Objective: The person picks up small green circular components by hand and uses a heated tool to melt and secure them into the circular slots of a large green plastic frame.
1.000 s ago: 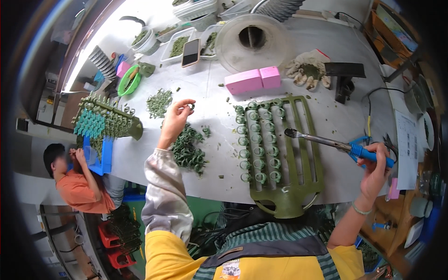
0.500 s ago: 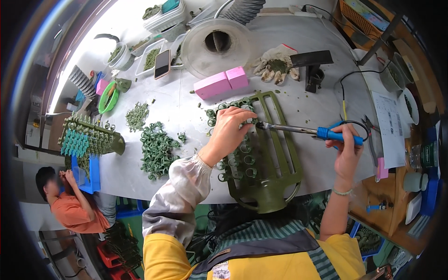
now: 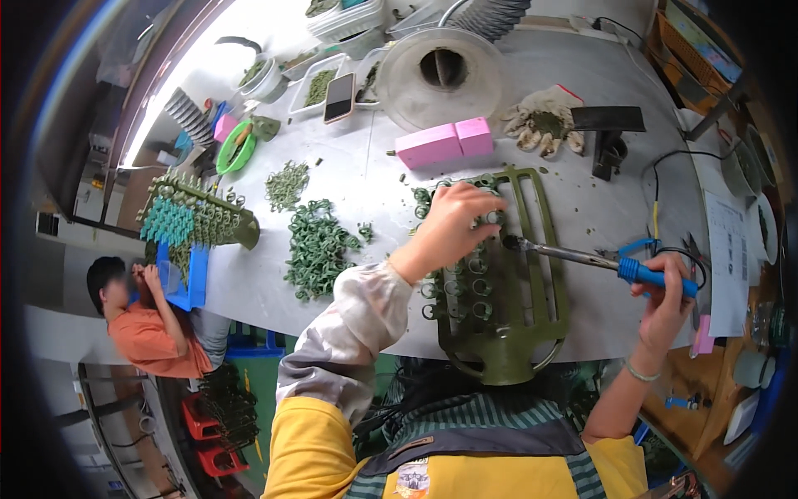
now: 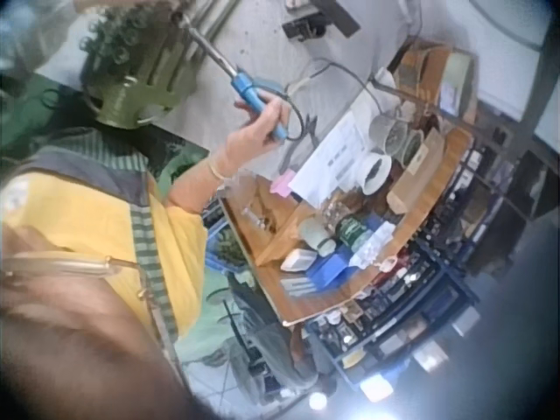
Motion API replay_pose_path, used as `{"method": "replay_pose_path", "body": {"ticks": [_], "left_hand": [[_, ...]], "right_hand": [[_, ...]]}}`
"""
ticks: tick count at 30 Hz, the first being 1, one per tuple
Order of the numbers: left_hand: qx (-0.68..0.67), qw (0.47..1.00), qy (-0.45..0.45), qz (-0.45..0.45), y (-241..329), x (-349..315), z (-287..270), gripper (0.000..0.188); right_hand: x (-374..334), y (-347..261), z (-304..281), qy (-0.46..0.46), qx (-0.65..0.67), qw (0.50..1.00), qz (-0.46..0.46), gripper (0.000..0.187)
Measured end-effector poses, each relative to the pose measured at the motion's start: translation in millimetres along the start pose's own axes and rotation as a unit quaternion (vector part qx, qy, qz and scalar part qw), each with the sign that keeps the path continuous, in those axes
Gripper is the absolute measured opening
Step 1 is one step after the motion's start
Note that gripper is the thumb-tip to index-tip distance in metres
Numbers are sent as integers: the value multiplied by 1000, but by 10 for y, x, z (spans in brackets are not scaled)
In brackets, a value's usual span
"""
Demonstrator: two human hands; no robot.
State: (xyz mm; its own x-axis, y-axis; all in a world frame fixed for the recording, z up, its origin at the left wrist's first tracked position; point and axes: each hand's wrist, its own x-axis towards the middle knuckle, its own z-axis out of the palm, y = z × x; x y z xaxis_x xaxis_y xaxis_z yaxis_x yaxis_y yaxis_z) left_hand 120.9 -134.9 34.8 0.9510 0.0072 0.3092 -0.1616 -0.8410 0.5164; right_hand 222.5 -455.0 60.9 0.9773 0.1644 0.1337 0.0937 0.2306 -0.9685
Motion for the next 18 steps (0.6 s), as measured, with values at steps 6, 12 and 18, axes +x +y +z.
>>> {"method": "replay_pose_path", "body": {"ticks": [6,12,18], "left_hand": [[50,971,22,-233,-605,-664,-892,28],[165,949,-24,-268,-854,-1139,-818,34],[296,921,-3,-255,-981,-1279,-748,28]], "right_hand": [[-46,-32,-36,4,7,1000,8,29],[-62,-84,-1,-17,7,1000,-4,30],[-105,-93,-24,-22,5,1000,-9,30]]}}
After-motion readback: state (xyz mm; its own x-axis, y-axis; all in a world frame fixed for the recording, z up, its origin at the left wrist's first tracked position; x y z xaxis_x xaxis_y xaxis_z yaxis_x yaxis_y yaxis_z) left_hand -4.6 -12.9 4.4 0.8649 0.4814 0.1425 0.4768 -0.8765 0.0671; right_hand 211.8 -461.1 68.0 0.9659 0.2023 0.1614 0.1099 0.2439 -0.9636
